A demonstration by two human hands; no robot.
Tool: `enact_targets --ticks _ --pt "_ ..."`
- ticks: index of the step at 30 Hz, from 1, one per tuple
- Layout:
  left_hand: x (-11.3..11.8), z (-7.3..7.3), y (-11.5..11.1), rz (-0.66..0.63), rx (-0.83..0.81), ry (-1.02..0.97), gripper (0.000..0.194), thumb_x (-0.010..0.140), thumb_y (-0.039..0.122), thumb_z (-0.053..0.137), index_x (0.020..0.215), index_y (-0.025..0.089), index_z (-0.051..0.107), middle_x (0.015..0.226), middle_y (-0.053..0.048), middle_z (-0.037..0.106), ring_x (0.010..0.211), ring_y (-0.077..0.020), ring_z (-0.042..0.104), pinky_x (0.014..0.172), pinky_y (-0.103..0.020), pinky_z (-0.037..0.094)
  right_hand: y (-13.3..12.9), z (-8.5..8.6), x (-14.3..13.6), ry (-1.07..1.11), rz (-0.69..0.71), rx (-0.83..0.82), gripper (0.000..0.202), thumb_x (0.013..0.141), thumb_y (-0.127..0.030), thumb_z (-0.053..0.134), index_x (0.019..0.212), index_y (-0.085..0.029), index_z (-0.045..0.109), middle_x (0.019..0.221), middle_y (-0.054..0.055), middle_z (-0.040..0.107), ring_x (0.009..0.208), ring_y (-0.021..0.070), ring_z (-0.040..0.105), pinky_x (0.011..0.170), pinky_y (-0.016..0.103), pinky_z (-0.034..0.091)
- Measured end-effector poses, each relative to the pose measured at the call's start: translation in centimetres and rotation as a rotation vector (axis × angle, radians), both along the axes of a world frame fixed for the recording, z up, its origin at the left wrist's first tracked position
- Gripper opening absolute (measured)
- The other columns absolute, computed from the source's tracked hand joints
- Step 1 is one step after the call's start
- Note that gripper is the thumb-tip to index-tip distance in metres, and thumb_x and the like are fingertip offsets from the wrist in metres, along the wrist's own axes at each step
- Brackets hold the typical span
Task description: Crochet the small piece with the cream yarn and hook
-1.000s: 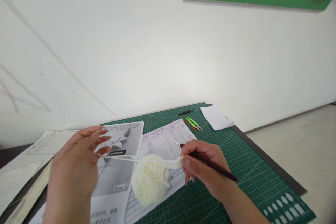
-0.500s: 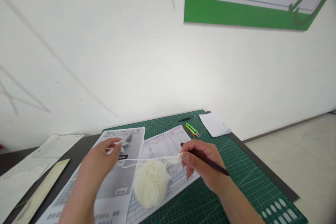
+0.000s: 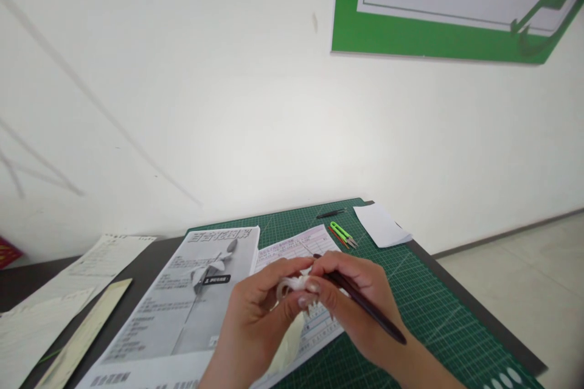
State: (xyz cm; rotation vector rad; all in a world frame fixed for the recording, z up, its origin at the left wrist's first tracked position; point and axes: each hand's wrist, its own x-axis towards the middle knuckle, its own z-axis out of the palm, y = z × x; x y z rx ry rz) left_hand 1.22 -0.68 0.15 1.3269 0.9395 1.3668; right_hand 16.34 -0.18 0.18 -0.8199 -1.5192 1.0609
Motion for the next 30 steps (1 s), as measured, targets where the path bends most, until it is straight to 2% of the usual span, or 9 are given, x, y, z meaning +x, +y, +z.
enact_targets --ticks 3,5,9,11,14,16,20,25,30 --pt "0.2 -0.1 -0.1 -0.028 0.001 -0.066 0.014 0.07 0.023 0.077 0.082 0.028 0.08 0.062 0.0 0.07 0.048 -0.0107 0.056 0.045 -0.019 0.046 -0.1 -0.2 0.1 -0.03 -0.017 0.029 0.015 0.084 -0.029 0.063 0.076 -0.017 0.065 0.063 -0.001 0.06 0.055 0.0108 0.049 0.051 0.023 0.037" --pt "0.4 -0.1 -0.3 -0.026 0.002 -0.094 0.01 0.069 0.023 0.077 0.078 0.027 0.081 0.06 -0.001 0.07 0.045 -0.0094 0.054 0.041 -0.018 0.043 -0.3 -0.4 0.3 -0.039 -0.043 0.044 0.015 0.085 -0.029 0.063 0.075 -0.018 0.066 0.063 -0.001 0.061 0.055 0.0109 0.05 0.051 0.023 0.039" --pt "0.9 0.2 -0.7 0.039 -0.146 -0.227 0.015 0.066 0.027 0.081 0.08 0.023 0.079 0.059 -0.002 0.073 0.045 -0.0109 0.058 0.043 -0.019 0.048 -0.8 -0.7 0.7 0.078 -0.168 0.129 0.015 0.09 -0.029 0.056 0.091 -0.022 0.07 0.063 -0.001 0.063 0.053 0.0115 0.054 0.051 0.023 0.043" --pt "1.1 0.4 -0.7 0.029 -0.194 -0.274 0.016 0.063 0.028 0.083 0.077 0.021 0.077 0.056 -0.002 0.073 0.046 -0.0119 0.06 0.045 -0.019 0.049 -1.0 -0.7 0.9 0.223 -0.215 0.096 0.012 0.088 -0.027 0.06 0.097 -0.024 0.068 0.061 -0.002 0.064 0.05 0.0117 0.056 0.049 0.023 0.045" --pt "1.0 0.6 -0.7 0.014 -0.193 -0.263 0.013 0.062 0.026 0.084 0.065 0.019 0.073 0.056 -0.003 0.075 0.047 -0.0111 0.062 0.048 -0.018 0.048 -1.1 -0.7 1.4 0.435 -0.069 0.0 0.008 0.082 -0.021 0.069 0.089 -0.025 0.066 0.059 -0.002 0.069 0.05 0.0128 0.062 0.049 0.023 0.051" --pt "0.9 0.5 -0.7 0.018 -0.178 -0.238 0.014 0.062 0.026 0.084 0.061 0.019 0.073 0.054 -0.002 0.074 0.047 -0.0109 0.063 0.05 -0.017 0.048 -1.1 -0.7 1.6 0.494 0.04 -0.001 0.005 0.081 -0.023 0.071 0.086 -0.025 0.069 0.063 0.0 0.072 0.053 0.0142 0.065 0.052 0.025 0.053" --pt "0.7 0.3 -0.7 0.052 -0.14 -0.199 0.014 0.06 0.031 0.085 0.062 0.021 0.076 0.053 -0.001 0.072 0.051 -0.0125 0.063 0.052 -0.019 0.049 -1.5 -0.4 1.6 0.472 0.058 0.12 0.016 0.087 -0.034 0.062 0.089 -0.023 0.073 0.069 0.005 0.07 0.061 0.0171 0.064 0.057 0.03 0.052" --pt "0.5 0.2 -0.5 0.056 -0.086 -0.179 0.012 0.057 0.029 0.086 0.062 0.022 0.078 0.056 -0.001 0.071 0.053 -0.0128 0.062 0.053 -0.019 0.05 -2.3 -0.1 0.6 0.364 -0.089 0.21 0.019 0.091 -0.032 0.055 0.087 -0.025 0.072 0.064 0.004 0.065 0.059 0.0169 0.058 0.055 0.029 0.047" --pt "0.7 0.5 -0.6 0.083 -0.15 -0.171 0.014 0.054 0.032 0.088 0.06 0.023 0.078 0.049 0.0 0.07 0.047 -0.0111 0.062 0.048 -0.016 0.048 -2.4 -0.4 0.0 0.376 -0.164 0.297 0.017 0.091 -0.033 0.055 0.091 -0.027 0.071 0.062 0.004 0.065 0.056 0.0178 0.057 0.05 0.029 0.045"
